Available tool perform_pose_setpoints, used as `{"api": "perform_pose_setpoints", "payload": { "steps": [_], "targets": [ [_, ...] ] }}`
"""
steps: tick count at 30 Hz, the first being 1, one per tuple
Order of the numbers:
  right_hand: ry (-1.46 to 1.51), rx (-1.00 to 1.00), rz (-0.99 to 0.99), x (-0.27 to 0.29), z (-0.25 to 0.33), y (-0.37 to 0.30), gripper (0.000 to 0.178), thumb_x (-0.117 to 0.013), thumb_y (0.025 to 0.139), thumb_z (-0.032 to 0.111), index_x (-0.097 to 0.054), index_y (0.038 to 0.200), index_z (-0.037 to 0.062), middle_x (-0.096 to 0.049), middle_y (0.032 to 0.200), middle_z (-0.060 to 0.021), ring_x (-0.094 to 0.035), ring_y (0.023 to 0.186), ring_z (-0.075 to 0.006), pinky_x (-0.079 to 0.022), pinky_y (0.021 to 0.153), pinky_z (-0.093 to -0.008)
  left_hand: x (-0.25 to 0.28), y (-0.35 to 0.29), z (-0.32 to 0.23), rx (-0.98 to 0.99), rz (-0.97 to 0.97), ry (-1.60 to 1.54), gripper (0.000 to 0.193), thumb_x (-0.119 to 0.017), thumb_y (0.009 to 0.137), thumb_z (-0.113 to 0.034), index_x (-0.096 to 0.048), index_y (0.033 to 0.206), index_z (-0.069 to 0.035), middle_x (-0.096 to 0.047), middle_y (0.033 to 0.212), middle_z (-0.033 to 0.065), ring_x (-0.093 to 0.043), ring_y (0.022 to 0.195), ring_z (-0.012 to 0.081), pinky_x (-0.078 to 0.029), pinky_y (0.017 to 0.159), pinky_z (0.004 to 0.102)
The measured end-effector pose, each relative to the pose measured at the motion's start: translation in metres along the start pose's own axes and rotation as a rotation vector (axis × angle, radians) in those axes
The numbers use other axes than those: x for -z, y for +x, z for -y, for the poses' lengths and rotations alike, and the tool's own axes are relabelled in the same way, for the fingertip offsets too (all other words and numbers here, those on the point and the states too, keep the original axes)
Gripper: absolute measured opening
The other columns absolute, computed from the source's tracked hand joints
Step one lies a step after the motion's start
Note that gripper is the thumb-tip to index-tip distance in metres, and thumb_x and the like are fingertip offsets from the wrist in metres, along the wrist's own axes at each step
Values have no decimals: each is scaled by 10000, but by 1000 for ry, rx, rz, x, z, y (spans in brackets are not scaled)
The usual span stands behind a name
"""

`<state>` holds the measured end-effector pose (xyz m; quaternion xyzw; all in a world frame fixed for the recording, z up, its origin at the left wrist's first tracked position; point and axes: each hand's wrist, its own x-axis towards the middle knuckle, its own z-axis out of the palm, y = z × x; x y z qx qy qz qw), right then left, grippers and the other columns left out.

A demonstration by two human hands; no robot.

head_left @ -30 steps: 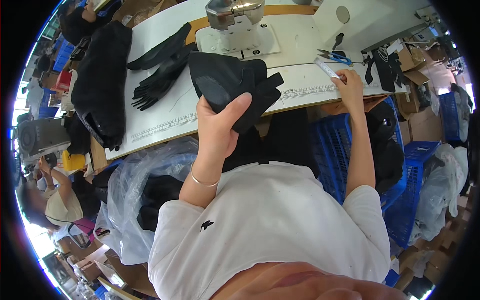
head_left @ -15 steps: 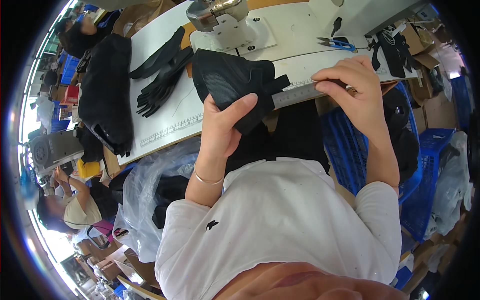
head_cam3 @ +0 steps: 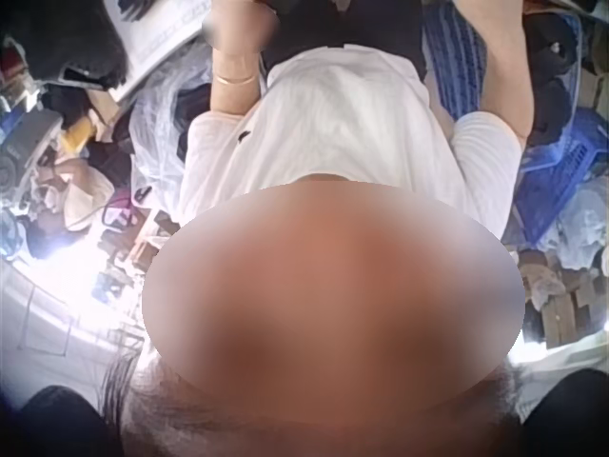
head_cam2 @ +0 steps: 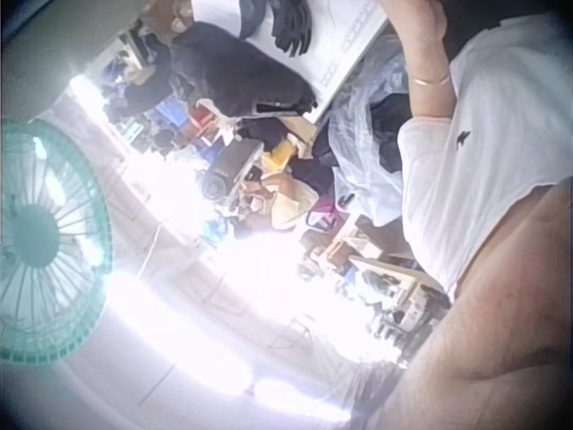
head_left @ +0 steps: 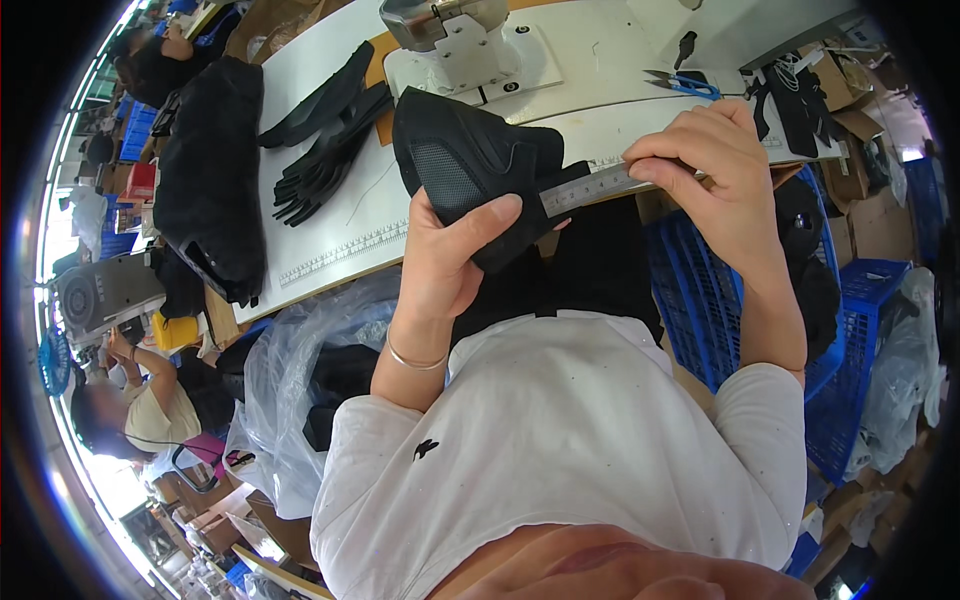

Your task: Stitching black shoe upper components using an industrial sewing machine and measuring the result with a caliper.

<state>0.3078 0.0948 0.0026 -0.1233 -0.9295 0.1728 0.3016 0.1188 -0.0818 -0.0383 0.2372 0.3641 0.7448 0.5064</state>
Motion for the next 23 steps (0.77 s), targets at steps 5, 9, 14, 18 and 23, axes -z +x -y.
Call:
{"api": "perform_pose_setpoints", "payload": {
  "steps": [5, 9, 14, 18, 23],
  "targets": [
    [26, -4, 6, -2, 2, 0, 74, -773, 853, 195, -756, 862, 123, -651, 739, 25, -573, 726, -148, -346, 830, -328, 4, -2, -2, 59, 59, -97, 436, -632, 895, 26, -556, 1322, 72, -674, 1248, 215, -707, 1093, 353, -606, 952, 539],
    [66, 32, 8, -4, 2, 0, 45, -775, 848, 135, -759, 866, 97, -641, 704, 7, -531, 679, -153, -345, 812, -324, 12, -5, -2, 90, 128, -195, 500, -611, 863, 38, -523, 1352, 89, -643, 1299, 246, -676, 1157, 384, -579, 981, 581],
    [56, 20, 13, -4, 4, 1, 62, -770, 860, 172, -759, 869, 111, -651, 724, 20, -554, 694, -151, -346, 820, -327, 18, -2, -1, 104, 187, -220, 516, -609, 855, 37, -515, 1358, 102, -632, 1315, 259, -662, 1186, 406, -568, 986, 608],
    [52, -2, 40, -3, 5, 1, 66, -762, 876, 196, -760, 881, 130, -654, 736, 25, -577, 724, -152, -352, 838, -331, 16, -2, -1, 99, 197, -231, 517, -614, 855, 26, -520, 1358, 99, -624, 1328, 262, -665, 1178, 408, -567, 986, 614],
    [69, 20, 64, -6, 5, 2, 79, -762, 876, 205, -759, 867, 126, -664, 740, 23, -598, 744, -162, -359, 851, -343, 19, -14, -6, 48, 153, -218, 521, -623, 866, 10, -515, 1370, 91, -622, 1333, 263, -662, 1186, 411, -567, 982, 614]
  ]
}}
